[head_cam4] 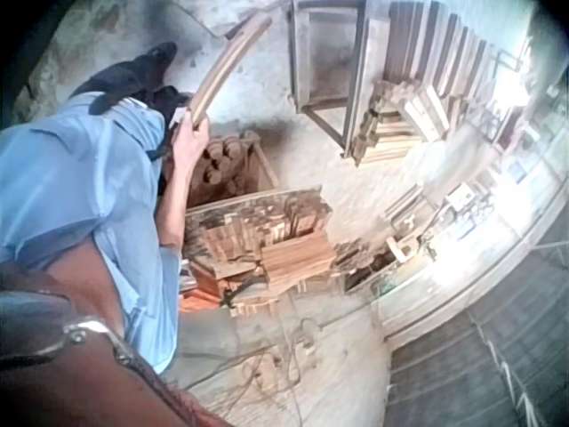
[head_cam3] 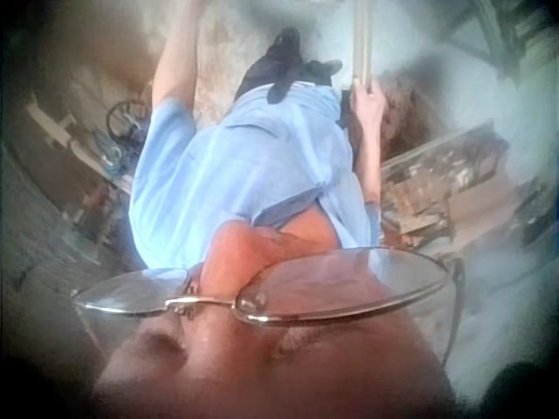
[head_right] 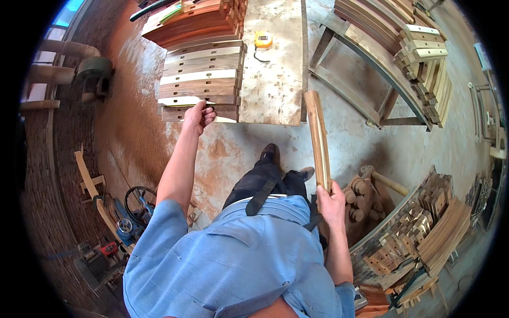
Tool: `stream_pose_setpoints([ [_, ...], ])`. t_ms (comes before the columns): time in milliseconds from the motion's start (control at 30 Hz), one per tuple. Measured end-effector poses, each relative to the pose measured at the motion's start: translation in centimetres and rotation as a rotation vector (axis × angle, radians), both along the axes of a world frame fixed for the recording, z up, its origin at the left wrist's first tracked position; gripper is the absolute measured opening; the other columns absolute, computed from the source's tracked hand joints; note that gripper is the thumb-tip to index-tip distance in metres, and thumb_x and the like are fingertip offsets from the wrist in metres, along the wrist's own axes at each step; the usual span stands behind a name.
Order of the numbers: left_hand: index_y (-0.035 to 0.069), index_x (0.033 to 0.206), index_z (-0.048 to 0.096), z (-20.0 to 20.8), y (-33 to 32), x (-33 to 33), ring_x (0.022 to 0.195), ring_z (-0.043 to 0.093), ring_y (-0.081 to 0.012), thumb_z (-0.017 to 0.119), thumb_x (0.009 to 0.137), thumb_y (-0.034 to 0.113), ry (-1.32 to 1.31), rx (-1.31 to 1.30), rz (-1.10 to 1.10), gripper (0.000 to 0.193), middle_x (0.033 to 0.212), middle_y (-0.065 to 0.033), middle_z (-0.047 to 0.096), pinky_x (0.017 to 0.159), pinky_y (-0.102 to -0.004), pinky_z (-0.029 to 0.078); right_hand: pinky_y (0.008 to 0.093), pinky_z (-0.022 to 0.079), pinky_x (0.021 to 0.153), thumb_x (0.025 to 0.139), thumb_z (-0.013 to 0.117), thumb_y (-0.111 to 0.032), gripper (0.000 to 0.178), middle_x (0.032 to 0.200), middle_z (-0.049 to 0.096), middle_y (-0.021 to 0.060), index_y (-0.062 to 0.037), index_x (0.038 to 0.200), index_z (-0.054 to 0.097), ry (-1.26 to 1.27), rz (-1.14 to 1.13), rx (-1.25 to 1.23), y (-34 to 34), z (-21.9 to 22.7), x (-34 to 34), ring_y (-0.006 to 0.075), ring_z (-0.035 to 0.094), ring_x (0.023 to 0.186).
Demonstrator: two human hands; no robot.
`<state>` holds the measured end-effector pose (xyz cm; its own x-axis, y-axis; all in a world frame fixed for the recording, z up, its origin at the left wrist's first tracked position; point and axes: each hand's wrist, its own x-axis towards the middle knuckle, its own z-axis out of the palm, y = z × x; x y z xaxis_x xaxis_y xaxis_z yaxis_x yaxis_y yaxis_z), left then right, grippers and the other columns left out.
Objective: The person repeatedly picks up wooden planks from a workbench, briefly inspects them, and places them onto a stack on the floor. The person handles the planks one at a time, moving between the bench and the floor stack.
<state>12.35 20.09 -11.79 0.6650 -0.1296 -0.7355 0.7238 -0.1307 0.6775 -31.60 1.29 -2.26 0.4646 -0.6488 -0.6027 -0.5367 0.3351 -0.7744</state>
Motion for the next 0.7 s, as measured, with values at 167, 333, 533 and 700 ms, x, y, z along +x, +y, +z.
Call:
stream_pose_setpoints([
  [167, 0.004, 0.098, 0.057, -0.2, -0.5, 1.1, 0.056, 0.066, -0.0204, 0.057, 0.091, 0.024, 0.062, 0.093, -0.087, 0.021, 0.074, -0.0096, 0.066, 0.048, -0.0282, 0.056, 0.0247, 0.043, 0.049, 0.091, 0.061, -0.018, 0.021, 0.071, 0.058, 0.0013, -0.0011, 0.103, 0.060, 0.006, 0.000, 0.008, 0.5, -0.1, 0.2, 0.0077, 0.053, 0.056],
  [333, 0.003, 0.100, 0.056, 0.7, -0.9, 1.7, 0.057, 0.067, -0.0217, 0.056, 0.090, 0.025, 0.100, 0.154, -0.140, 0.024, 0.075, -0.0113, 0.066, 0.050, -0.0300, 0.058, 0.0250, 0.044, 0.051, 0.091, 0.061, -0.018, 0.023, 0.072, 0.059, 0.0017, -0.0007, 0.106, 0.060, 0.013, -0.020, 0.005, 0.9, -0.8, 0.4, 0.0082, 0.054, 0.058],
  [533, -0.004, 0.100, 0.055, 0.7, -1.2, 1.6, 0.059, 0.067, -0.0231, 0.053, 0.090, 0.016, 0.100, 0.083, -0.068, 0.022, 0.084, -0.0176, 0.067, 0.049, -0.0301, 0.059, 0.0250, 0.044, 0.052, 0.092, 0.061, -0.020, 0.024, 0.073, 0.060, 0.0020, -0.0014, 0.107, 0.061, 0.009, 0.020, -0.002, 0.6, -1.1, 1.0, 0.0083, 0.054, 0.059],
  [700, -0.007, 0.098, 0.052, -2.4, 1.1, -0.4, 0.068, 0.068, -0.0233, 0.047, 0.090, 0.006, 0.080, -0.162, 0.086, 0.017, 0.087, -0.0219, 0.066, 0.051, -0.0278, 0.057, 0.0249, 0.044, 0.050, 0.093, 0.058, -0.024, 0.022, 0.072, 0.059, 0.0017, -0.0031, 0.100, 0.059, 0.027, 0.086, -0.004, 0.3, -0.9, 1.7, 0.0087, 0.054, 0.056],
])
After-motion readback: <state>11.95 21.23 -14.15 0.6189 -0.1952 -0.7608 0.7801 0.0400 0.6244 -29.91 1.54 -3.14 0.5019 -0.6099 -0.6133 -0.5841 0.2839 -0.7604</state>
